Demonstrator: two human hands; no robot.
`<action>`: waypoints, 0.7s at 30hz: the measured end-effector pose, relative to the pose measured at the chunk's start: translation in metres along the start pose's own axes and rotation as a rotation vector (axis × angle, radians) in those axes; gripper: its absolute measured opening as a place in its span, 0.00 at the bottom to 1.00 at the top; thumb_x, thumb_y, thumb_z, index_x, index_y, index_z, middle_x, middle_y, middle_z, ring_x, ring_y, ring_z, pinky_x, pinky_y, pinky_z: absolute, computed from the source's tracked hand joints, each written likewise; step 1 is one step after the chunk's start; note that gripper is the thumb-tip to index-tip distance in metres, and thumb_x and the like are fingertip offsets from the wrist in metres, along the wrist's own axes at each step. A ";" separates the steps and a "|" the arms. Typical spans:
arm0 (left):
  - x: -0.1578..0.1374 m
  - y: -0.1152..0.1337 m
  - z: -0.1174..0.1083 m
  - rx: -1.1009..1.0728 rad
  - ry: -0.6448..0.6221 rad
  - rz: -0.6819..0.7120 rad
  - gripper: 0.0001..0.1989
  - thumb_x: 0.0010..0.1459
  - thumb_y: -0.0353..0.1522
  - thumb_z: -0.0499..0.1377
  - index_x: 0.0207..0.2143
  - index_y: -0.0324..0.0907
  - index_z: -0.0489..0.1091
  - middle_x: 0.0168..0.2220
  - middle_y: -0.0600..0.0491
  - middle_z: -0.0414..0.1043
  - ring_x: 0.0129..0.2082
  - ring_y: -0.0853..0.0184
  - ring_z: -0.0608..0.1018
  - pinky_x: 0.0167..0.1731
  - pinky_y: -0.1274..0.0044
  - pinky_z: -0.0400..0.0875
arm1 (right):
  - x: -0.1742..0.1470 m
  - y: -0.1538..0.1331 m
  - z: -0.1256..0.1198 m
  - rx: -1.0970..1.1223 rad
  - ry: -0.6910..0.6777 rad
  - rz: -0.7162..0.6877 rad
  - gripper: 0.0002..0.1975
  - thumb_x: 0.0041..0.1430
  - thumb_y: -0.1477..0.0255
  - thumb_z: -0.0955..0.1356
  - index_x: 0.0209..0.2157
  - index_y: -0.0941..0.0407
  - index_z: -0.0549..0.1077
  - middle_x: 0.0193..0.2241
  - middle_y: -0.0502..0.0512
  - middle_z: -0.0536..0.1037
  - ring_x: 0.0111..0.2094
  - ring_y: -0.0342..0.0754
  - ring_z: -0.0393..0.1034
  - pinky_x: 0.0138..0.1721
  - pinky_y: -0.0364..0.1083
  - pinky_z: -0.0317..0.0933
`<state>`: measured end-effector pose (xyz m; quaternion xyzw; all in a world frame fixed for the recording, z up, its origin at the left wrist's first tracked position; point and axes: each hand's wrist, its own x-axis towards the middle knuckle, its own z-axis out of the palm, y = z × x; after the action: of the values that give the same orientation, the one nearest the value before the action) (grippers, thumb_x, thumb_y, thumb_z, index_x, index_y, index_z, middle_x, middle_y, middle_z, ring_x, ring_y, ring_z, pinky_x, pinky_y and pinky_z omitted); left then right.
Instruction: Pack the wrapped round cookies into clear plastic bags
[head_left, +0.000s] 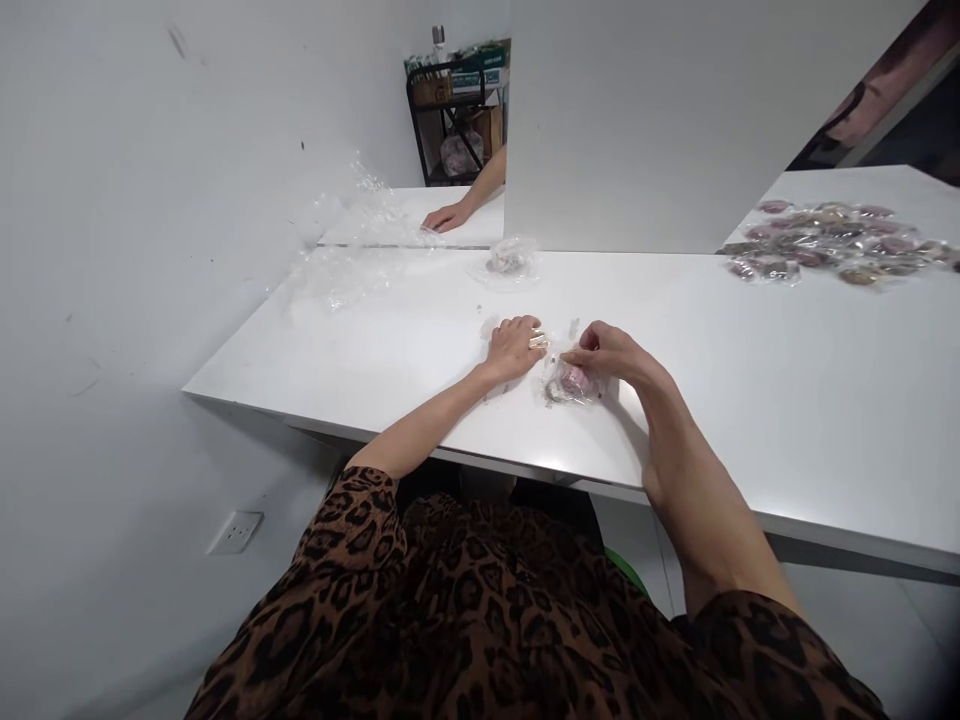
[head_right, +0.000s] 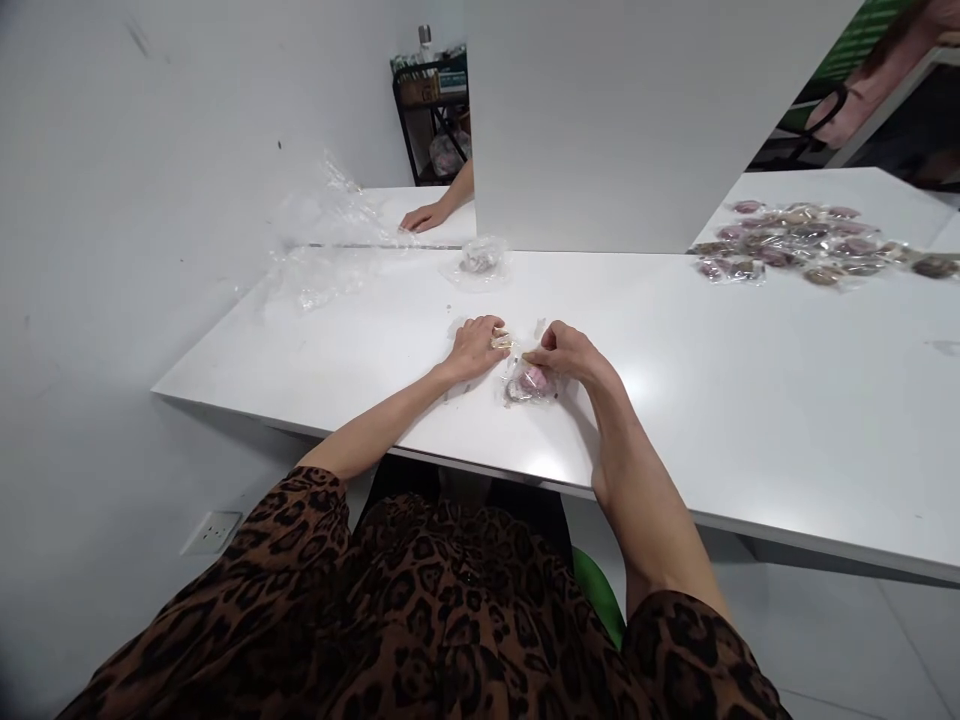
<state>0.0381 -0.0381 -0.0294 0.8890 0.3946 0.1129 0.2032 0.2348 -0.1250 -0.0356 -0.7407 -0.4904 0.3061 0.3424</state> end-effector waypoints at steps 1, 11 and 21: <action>-0.001 0.000 0.002 -0.019 0.017 -0.019 0.27 0.61 0.38 0.61 0.61 0.42 0.64 0.62 0.42 0.68 0.63 0.50 0.68 0.63 0.62 0.62 | 0.000 0.000 -0.002 0.014 -0.005 0.005 0.23 0.38 0.59 0.80 0.31 0.54 0.70 0.25 0.46 0.71 0.27 0.43 0.62 0.28 0.45 0.56; -0.009 -0.015 -0.004 -0.336 0.169 0.019 0.08 0.68 0.38 0.56 0.37 0.44 0.66 0.40 0.50 0.73 0.42 0.63 0.74 0.48 0.72 0.68 | -0.010 0.000 -0.013 0.041 -0.062 0.077 0.24 0.39 0.53 0.80 0.29 0.56 0.76 0.24 0.49 0.72 0.27 0.43 0.61 0.32 0.46 0.55; -0.015 -0.011 -0.019 -0.489 0.204 0.139 0.12 0.68 0.37 0.57 0.32 0.44 0.59 0.33 0.56 0.69 0.34 0.69 0.69 0.40 0.75 0.62 | -0.044 0.015 -0.011 -0.311 0.103 -0.142 0.18 0.50 0.59 0.74 0.39 0.57 0.77 0.41 0.60 0.75 0.42 0.53 0.67 0.44 0.51 0.64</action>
<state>0.0140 -0.0375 -0.0183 0.8224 0.3121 0.3073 0.3630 0.2368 -0.1724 -0.0357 -0.7629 -0.5647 0.1633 0.2693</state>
